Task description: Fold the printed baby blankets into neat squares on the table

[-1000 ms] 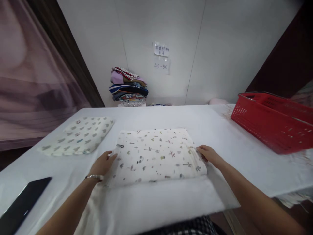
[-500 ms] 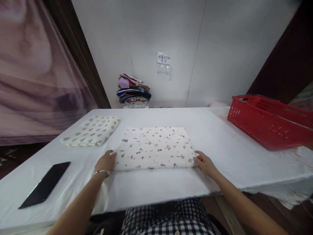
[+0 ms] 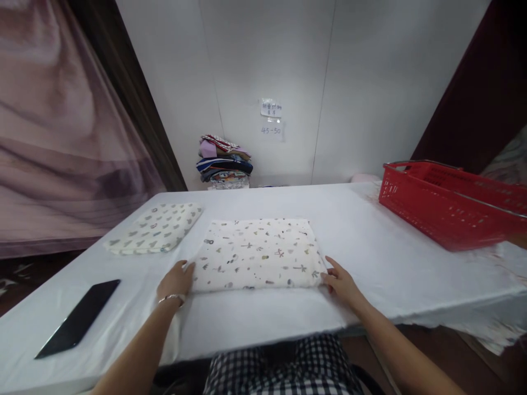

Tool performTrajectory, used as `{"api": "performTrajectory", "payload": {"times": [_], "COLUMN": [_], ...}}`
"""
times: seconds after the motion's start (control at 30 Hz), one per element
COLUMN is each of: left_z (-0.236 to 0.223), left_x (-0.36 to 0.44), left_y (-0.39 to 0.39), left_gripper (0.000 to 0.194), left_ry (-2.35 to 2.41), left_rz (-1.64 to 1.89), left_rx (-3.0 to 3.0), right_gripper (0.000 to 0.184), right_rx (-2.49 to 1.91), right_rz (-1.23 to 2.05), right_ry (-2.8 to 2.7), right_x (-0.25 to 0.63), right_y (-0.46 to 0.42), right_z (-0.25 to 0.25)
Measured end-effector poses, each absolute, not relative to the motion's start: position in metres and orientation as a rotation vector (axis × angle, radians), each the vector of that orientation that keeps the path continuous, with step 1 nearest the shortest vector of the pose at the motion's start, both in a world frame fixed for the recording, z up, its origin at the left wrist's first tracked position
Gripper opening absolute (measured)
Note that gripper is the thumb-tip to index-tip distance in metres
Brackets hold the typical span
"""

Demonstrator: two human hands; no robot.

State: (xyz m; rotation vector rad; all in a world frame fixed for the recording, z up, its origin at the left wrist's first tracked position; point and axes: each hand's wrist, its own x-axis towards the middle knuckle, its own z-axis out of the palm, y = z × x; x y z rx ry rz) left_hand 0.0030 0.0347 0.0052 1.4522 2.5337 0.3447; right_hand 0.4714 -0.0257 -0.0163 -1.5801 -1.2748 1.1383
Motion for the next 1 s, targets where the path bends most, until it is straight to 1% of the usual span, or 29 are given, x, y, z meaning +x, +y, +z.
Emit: {"api": "performTrajectory", "payload": {"times": [0.07,0.1,0.33,0.4,0.5,0.6,0.7,0.9,1.0], "left_z": [0.004,0.003,0.003,0.004,0.006,0.008,0.009,0.004,0.004], "left_x": [0.005,0.006,0.001,0.001,0.003,0.008,0.014,0.016,0.017], "left_y": [0.03,0.029,0.033,0.034,0.033,0.033,0.032,0.031,0.03], "left_gripper": [0.057,0.057,0.052,0.053,0.055,0.055,0.057,0.057,0.057], "left_ry": [2.554,2.56,2.547,2.555,2.562,2.564,2.574,2.613,2.626], "left_rz": [0.383,0.386,0.311,0.312,0.322,0.383,0.425,0.354,0.329], "left_rx": [1.452,1.463,1.468,1.417,1.346,1.351,1.365,1.451,1.454], "right_gripper": [0.08,0.08,0.059,0.061,0.071,0.073,0.072,0.078,0.075], "right_rx": [-1.552,-1.548,-1.528,-1.557,-1.59,-1.641,-1.653,-1.629,-1.608], "right_rz": [1.229,1.236,1.058,1.06,1.173,1.214,1.224,1.304,1.335], "right_ry": [-1.225,-1.23,-1.264,-1.325,-1.367,-1.359,-1.322,-1.048,-0.975], "right_x": [0.469,0.468,0.475,0.478,0.484,0.492,0.493,0.476,0.47], "right_y": [-0.023,-0.021,-0.026,-0.031,-0.033,-0.02,0.006,0.073,0.101], "right_z": [-0.011,-0.01,-0.021,-0.021,-0.014,-0.004,0.006,0.019,0.018]}}
